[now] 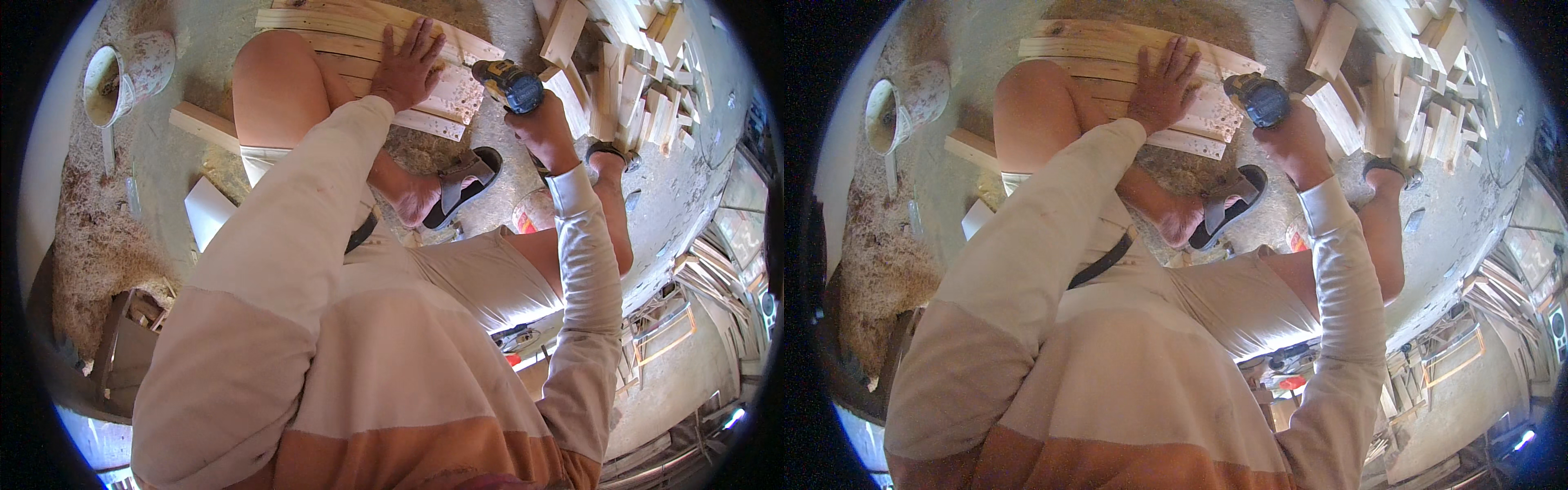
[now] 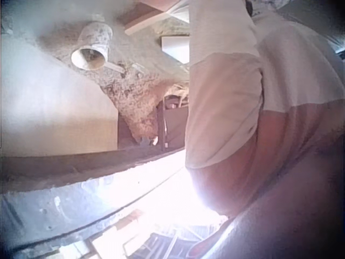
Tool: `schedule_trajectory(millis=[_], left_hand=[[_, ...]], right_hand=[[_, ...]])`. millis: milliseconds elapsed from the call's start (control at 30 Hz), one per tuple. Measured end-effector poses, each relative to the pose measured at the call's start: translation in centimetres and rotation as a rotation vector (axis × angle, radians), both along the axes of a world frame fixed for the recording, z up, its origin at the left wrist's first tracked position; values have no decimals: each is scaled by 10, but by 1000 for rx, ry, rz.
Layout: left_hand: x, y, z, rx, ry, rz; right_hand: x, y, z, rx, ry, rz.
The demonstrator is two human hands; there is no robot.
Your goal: The person gathers wooden planks from a workbench and floor, aligns them into a parallel arrangement on the ground, and secures them together using a power drill.
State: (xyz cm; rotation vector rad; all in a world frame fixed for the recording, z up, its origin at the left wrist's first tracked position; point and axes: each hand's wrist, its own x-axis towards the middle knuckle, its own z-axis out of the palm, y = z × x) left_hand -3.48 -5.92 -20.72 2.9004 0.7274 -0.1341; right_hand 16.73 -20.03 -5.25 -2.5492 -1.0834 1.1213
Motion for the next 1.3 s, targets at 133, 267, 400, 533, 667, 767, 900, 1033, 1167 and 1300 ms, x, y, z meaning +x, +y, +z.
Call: schedule_trajectory(millis=[133,267,400,533,667,767,900,1033,1167,1300], left_hand=[[-1,1,-1,11,-21,-2],[7,-5,0,25,22,17],[16,15,-8,29,6,-65],[18,24,-6,54,-52,-107],[19,20,-4,-36,-53,-100],[21,20,10,18,66,-116],[19,24,7,50,40,-129],[18,23,-1,4,-23,-112],[19,22,7,92,45,-125],[18,22,1,69,-6,-117]], right_hand=[[-2,-5,-3,37,69,-57],[-7,-4,-7,67,3,-3],[-11,2,-6,54,-8,7],[-7,-7,-5,70,90,-25],[2,-9,3,102,157,-20],[4,-11,22,124,254,-155],[13,2,60,192,320,-268],[19,3,56,242,377,-358],[29,1,37,227,391,-353],[35,-1,25,207,374,-319]])
